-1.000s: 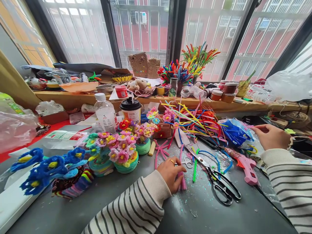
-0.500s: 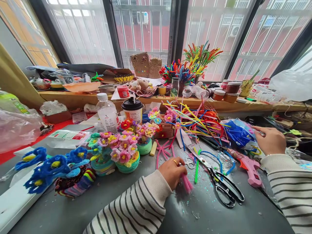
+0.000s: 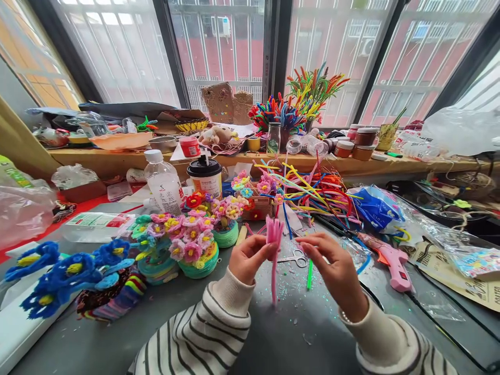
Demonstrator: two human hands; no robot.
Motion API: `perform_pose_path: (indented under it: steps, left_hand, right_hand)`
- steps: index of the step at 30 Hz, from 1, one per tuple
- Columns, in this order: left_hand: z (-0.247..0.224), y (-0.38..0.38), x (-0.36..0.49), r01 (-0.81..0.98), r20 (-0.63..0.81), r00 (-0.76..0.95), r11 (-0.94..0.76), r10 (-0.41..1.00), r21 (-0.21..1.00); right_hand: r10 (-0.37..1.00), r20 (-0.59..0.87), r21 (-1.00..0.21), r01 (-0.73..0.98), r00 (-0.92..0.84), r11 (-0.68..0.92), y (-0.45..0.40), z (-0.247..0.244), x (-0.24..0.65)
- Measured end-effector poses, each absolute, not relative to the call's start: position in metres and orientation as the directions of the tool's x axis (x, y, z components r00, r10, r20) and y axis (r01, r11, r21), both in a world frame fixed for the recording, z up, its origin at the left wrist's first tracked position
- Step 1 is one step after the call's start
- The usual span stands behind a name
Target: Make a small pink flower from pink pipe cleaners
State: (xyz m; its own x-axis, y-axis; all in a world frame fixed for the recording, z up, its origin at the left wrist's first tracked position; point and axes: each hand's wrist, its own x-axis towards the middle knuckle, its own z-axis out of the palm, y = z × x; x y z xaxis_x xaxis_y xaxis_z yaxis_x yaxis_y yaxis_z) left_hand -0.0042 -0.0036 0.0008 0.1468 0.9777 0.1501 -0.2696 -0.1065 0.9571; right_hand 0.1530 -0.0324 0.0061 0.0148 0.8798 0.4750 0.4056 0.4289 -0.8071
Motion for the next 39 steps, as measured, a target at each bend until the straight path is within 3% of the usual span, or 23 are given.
perform_pose_path:
  steps: [6, 13, 25, 32, 39]
  left_hand:
    - [0.003, -0.007, 0.003, -0.256, -0.048, 0.371, 0.152, 0.927, 0.955]
    - [-0.006, -0.003, 0.004, -0.204, -0.117, 0.418, 0.218, 0.901, 0.954]
    - [0.001, -0.004, 0.004, -0.318, -0.199, 0.225, 0.265, 0.954, 0.910]
    - [-0.002, 0.000, 0.003, -0.464, -0.184, 0.128, 0.222, 0.975, 0.858]
    - [-0.002, 0.002, 0.001, -0.499, -0.175, 0.070, 0.186, 0.982, 0.846]
  right_hand:
    - [0.933, 0.359, -0.923, 0.148, 0.003, 0.354, -0.033, 0.006, 0.136]
    - [0.964, 0.265, -0.959, 0.105, -0.008, 0.264, -0.032, 0.000, 0.139]
    - [0.989, 0.105, -0.987, -0.106, 0.108, 0.117, -0.036, -0.002, 0.139]
    - [0.999, -0.046, -0.962, -0.268, 0.002, -0.044, -0.035, -0.007, 0.136]
    - [0.997, -0.058, -0.955, -0.289, -0.058, -0.073, -0.033, -0.010, 0.134]
